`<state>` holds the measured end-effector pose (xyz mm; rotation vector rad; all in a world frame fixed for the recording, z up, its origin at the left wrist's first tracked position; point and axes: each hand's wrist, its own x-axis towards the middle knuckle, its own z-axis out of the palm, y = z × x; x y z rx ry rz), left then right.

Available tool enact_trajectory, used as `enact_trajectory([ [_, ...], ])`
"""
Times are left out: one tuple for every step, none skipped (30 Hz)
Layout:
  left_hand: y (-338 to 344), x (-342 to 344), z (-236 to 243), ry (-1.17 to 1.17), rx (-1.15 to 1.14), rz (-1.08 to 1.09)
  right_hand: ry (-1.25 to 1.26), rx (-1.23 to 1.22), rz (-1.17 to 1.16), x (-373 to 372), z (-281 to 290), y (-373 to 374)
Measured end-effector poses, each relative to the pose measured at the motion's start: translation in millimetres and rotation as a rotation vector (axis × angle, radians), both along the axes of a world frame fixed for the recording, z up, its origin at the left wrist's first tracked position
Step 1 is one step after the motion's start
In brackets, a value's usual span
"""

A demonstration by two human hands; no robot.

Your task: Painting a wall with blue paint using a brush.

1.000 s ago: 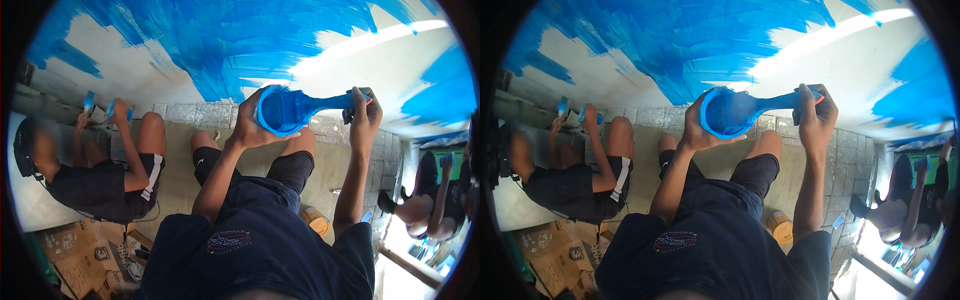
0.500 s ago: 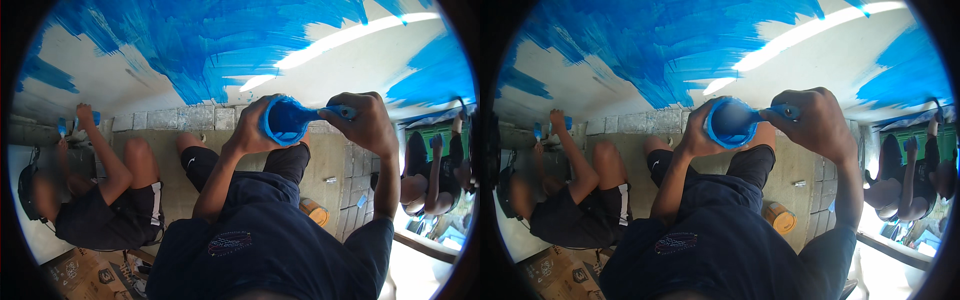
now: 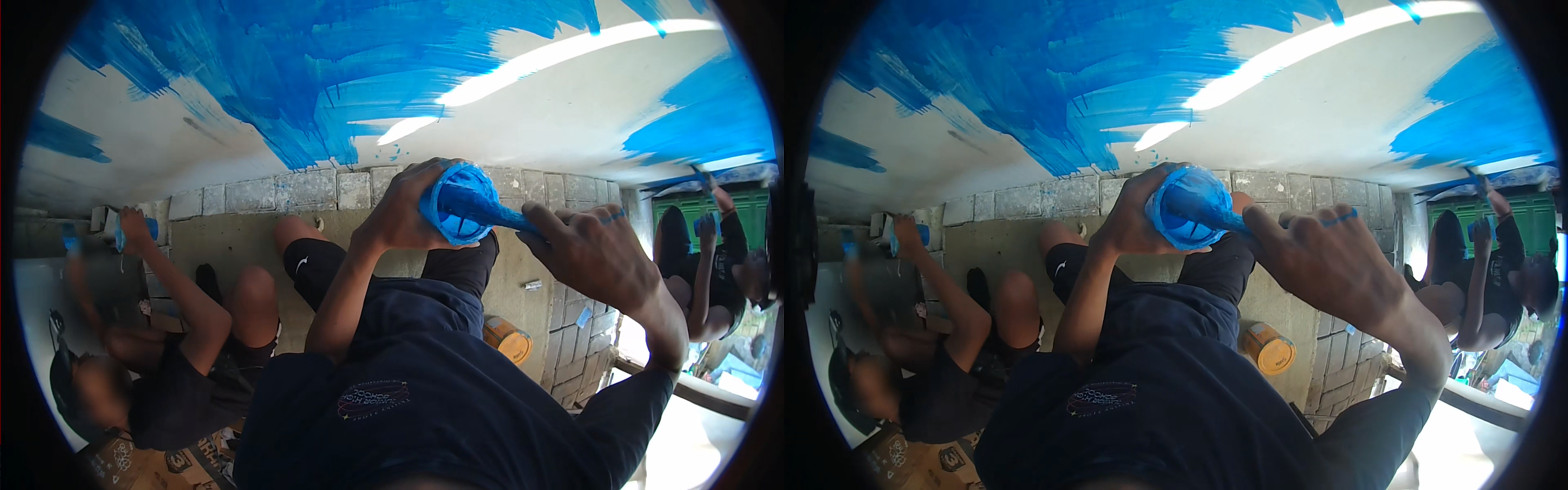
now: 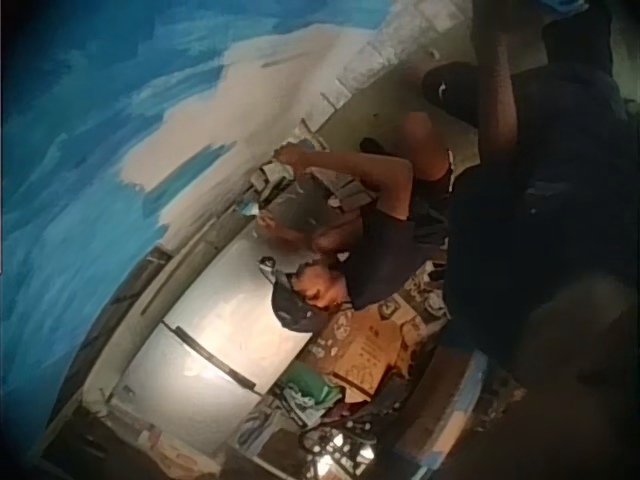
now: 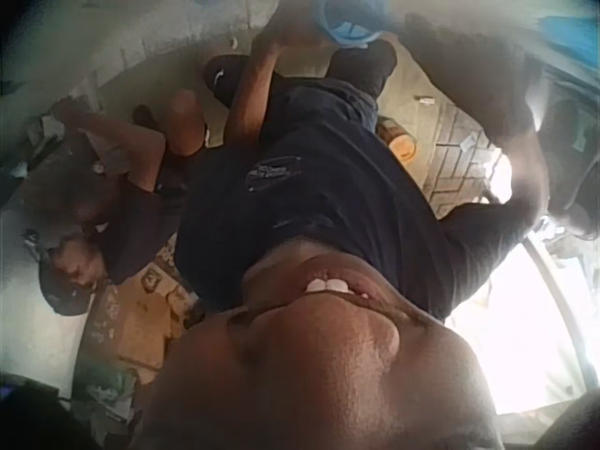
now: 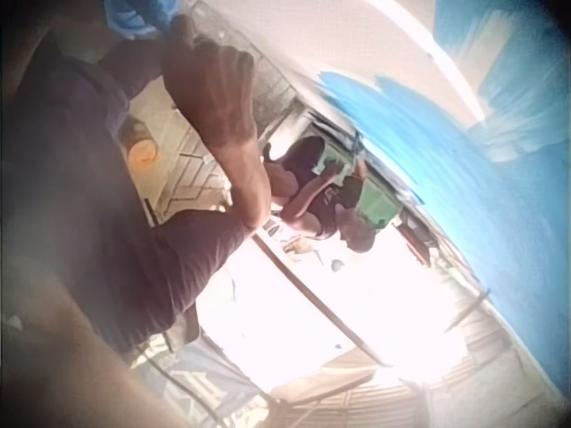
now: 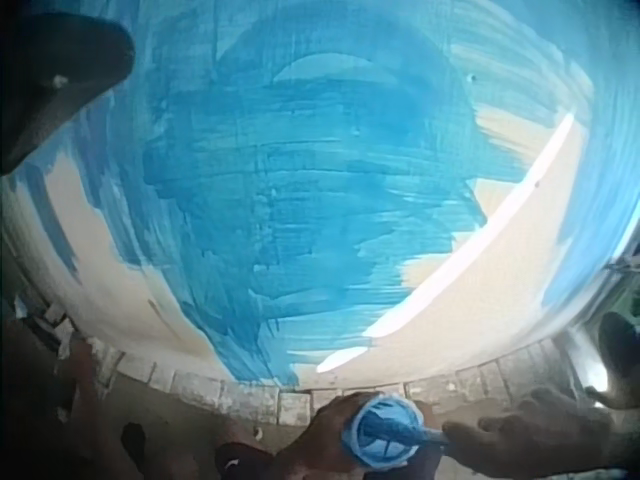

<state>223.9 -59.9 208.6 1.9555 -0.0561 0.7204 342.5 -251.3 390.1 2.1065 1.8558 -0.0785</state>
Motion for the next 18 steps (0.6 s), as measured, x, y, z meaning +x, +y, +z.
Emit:
enact_trajectory([
  [-0.5,2.0,1.4,0.002,-0.003,-0.008,0.032,0.065,0.020,5.7,-1.3,-3.5],
  [-1.7,5.1,1.2,-0.003,-0.031,-0.029,0.063,0.128,0.035,8.6,-2.7,-6.3],
  [-3.2,8.4,1.0,-0.009,-0.059,-0.051,0.063,0.124,0.021,8.4,-1.2,-7.9],
  [-4.9,9.4,0.8,-0.004,-0.065,-0.057,0.072,0.159,0.050,8.2,2.6,-8.1],
  [-6.2,9.9,0.7,-0.011,-0.069,-0.069,0.080,0.194,0.077,8.0,6.3,-8.4],
  [-7.0,10.3,-0.4,-0.018,-0.072,-0.083,0.083,0.188,0.068,7.8,9.8,-8.6],
  [-5.1,9.6,-2.6,-0.014,-0.079,-0.091,0.088,0.161,0.042,7.7,13.2,-8.8],
  [-2.3,9.8,-4.7,0.005,-0.083,-0.100,0.087,0.133,0.011,8.5,16.4,-11.2],
  [-1.9,11.3,-6.3,0.025,-0.086,-0.107,0.083,0.126,0.001,10.6,17.9,-14.0],
  [-5.2,13.3,-7.1,0.023,-0.092,-0.116,0.117,0.114,-0.020,13.4,19.0,-16.1],
  [-6.1,14.3,-7.7,0.010,-0.100,-0.112,0.153,0.109,-0.040,16.6,18.9,-16.0],
  [-6.6,16.0,-8.2,-0.003,-0.107,-0.105,0.154,0.110,-0.045,19.9,20.6,-14.9],
  [-7.7,17.5,-9.4,-0.001,-0.109,-0.109,0.197,0.126,-0.061,22.0,23.3,-13.0],
  [-9.2,19.4,-10.8,0.005,-0.141,-0.113,0.240,0.143,-0.076,24.1,24.1,-11.5],
  [-10.1,21.0,-12.0,0.011,-0.173,-0.115,0.241,0.141,-0.079,26.7,22.2,-11.5],
  [-10.1,22.5,-12.5,0.013,-0.175,-0.118,0.244,0.131,-0.116,29.7,19.6,-12.2],
  [-9.6,24.2,-12.3,0.008,-0.153,-0.122,0.247,0.120,-0.154,32.1,17.6,-11.9],
  [-8.4,16.9,-6.8,0.009,-0.129,-0.101,0.256,0.117,-0.132,32.0,20.8,-6.5],
])
